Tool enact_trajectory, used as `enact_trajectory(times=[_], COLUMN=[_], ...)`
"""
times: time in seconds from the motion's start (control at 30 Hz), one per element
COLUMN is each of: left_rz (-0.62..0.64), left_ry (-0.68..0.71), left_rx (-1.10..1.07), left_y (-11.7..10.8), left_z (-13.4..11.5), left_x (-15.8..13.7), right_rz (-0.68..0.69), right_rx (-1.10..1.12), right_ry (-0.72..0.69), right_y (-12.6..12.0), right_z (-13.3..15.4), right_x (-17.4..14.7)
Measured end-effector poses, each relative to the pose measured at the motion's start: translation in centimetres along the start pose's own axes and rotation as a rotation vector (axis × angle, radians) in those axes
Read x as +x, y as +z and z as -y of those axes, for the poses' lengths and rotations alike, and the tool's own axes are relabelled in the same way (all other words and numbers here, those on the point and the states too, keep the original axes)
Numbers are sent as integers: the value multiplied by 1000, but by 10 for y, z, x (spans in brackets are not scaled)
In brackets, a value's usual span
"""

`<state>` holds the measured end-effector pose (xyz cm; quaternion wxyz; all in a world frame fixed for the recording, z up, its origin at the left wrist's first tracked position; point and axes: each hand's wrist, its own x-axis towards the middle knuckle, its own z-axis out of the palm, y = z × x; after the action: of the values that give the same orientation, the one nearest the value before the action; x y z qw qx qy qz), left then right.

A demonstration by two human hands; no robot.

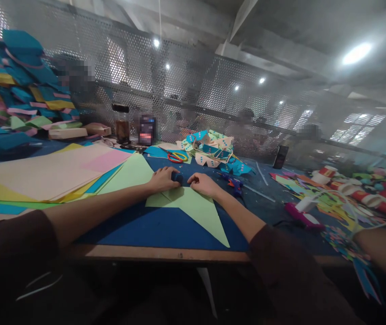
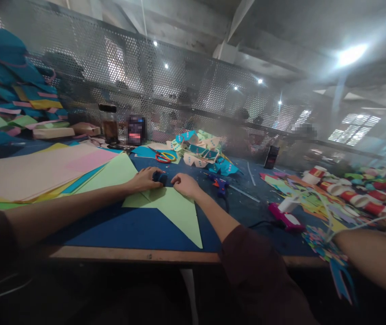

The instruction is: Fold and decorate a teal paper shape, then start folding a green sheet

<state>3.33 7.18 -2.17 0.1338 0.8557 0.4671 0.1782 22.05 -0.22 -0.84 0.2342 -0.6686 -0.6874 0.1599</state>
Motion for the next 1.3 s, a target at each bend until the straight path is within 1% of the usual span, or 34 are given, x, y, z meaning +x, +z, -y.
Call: enact_trajectory(times=[0.13, 0.33, 0.4, 0.53, 0.73, 1.0, 1.3], left_rz=[16, 7, 2, -3, 0, -5, 30], left_ry=[2, 13, 20, 31, 22, 26, 26], left_rx=[8, 29, 31, 32, 38, 50, 46], left_y=[0, 3, 4, 4, 1, 1, -3], left_z=[1, -1, -1, 0, -1, -3, -1], left_x=[1, -2, -3, -3, -4, -7, -2], right_rz=[5, -85, -94, -64, -20, -57, -12], right_rx=[-15, -90, -106, -106, -72, -118, -54], right_ry=[11, 71, 80, 91, 87, 107, 78], right_y=[-1, 7, 8, 5, 1, 5, 0], right_z=[-2, 6, 10, 11, 4, 10, 0], right_x=[-1, -4, -4, -5, -3, -2, -1])
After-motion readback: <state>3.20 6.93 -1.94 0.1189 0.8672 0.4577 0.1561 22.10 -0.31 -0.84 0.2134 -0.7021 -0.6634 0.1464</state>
